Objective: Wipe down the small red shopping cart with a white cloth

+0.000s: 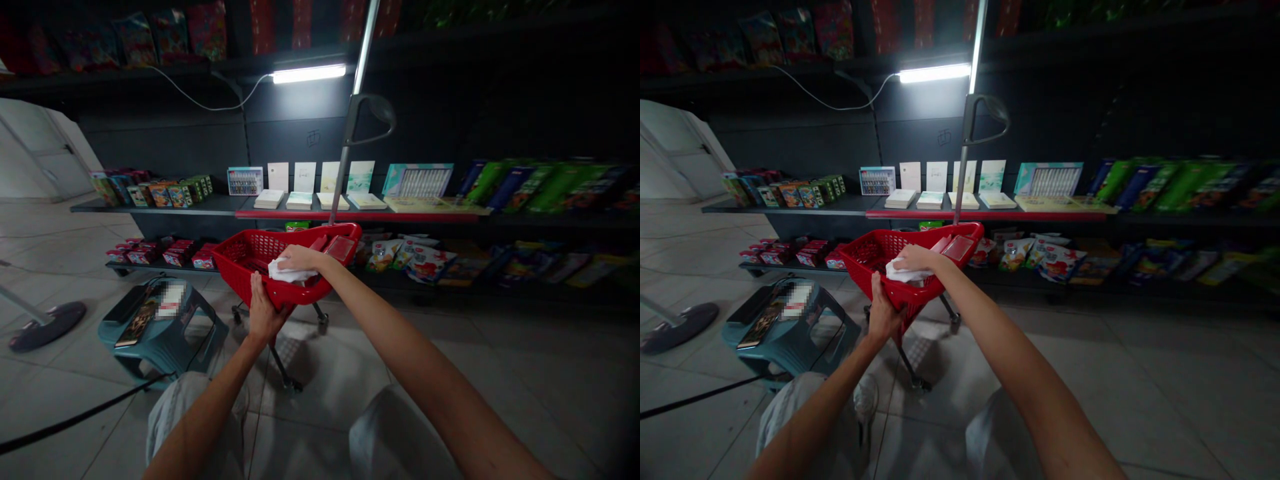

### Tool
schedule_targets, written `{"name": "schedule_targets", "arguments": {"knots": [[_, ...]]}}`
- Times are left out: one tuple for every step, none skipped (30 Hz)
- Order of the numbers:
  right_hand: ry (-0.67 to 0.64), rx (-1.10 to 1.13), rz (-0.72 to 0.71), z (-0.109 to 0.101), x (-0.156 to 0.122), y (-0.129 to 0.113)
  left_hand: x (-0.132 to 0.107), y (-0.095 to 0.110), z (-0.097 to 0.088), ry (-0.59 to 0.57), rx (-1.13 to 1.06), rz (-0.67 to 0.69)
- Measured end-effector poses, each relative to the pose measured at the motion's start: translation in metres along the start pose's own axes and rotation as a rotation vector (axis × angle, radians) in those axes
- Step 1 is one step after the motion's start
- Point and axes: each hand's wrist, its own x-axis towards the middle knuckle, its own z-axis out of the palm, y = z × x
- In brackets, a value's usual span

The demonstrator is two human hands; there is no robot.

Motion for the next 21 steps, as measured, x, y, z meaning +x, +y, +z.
{"name": "schedule_targets", "arguments": {"knots": [[0.003,0.046,-0.005,0.001,0.0,0.002,0.0,0.0,0.0,0.002,-0.013,-0.001],[0.007,0.089,-0.011,0.002,0.0,0.005,0.0,0.0,0.0,0.005,-0.029,-0.002],[0.012,0.128,-0.019,0.003,0.0,0.008,0.0,0.001,0.0,0.008,-0.047,-0.003],[0.018,0.16,-0.029,0.005,0.0,0.01,-0.001,0.001,0.0,0.01,-0.063,-0.004],[0.022,0.187,-0.042,0.007,0.001,0.013,-0.001,0.002,-0.001,0.01,-0.075,-0.006],[0.031,0.208,-0.055,0.008,0.002,0.015,-0.001,0.002,-0.001,0.008,-0.084,-0.007],[0.048,0.226,-0.072,0.01,0.003,0.016,-0.001,0.002,-0.002,0.005,-0.089,-0.011],[0.082,0.237,-0.092,0.011,0.005,0.017,-0.001,0.002,-0.003,0.0,-0.094,-0.015],[0.141,0.243,-0.111,0.012,0.007,0.017,-0.001,0.001,-0.004,-0.004,-0.101,-0.019],[0.222,0.239,-0.131,0.013,0.008,0.016,-0.001,0.001,-0.006,-0.008,-0.112,-0.023],[0.319,0.227,-0.147,0.013,0.01,0.014,-0.001,0.0,-0.007,-0.011,-0.127,-0.027],[0.423,0.208,-0.157,0.013,0.011,0.011,-0.001,-0.002,-0.009,-0.013,-0.142,-0.031],[0.523,0.185,-0.166,0.012,0.011,0.009,-0.001,-0.003,-0.011,-0.017,-0.156,-0.034],[0.614,0.16,-0.172,0.012,0.01,0.007,-0.001,-0.004,-0.013,-0.022,-0.166,-0.039],[0.694,0.131,-0.18,0.011,0.006,0.006,-0.002,-0.005,-0.015,-0.026,-0.171,-0.046],[0.76,0.099,-0.19,0.01,0.0,0.007,-0.002,-0.006,-0.016,-0.031,-0.176,-0.053],[0.81,0.067,-0.197,0.009,-0.008,0.01,-0.002,-0.007,-0.017,-0.035,-0.182,-0.061],[0.84,0.035,-0.199,0.009,-0.017,0.014,-0.002,-0.008,-0.017,-0.04,-0.19,-0.07],[0.852,0.004,-0.188,0.01,-0.029,0.021,-0.002,-0.009,-0.017,-0.043,-0.199,-0.076],[0.851,-0.018,-0.158,0.011,-0.041,0.03,-0.002,-0.01,-0.017,-0.043,-0.209,-0.081],[0.842,-0.035,-0.109,0.013,-0.053,0.04,-0.002,-0.011,-0.016,-0.039,-0.218,-0.082]]}}
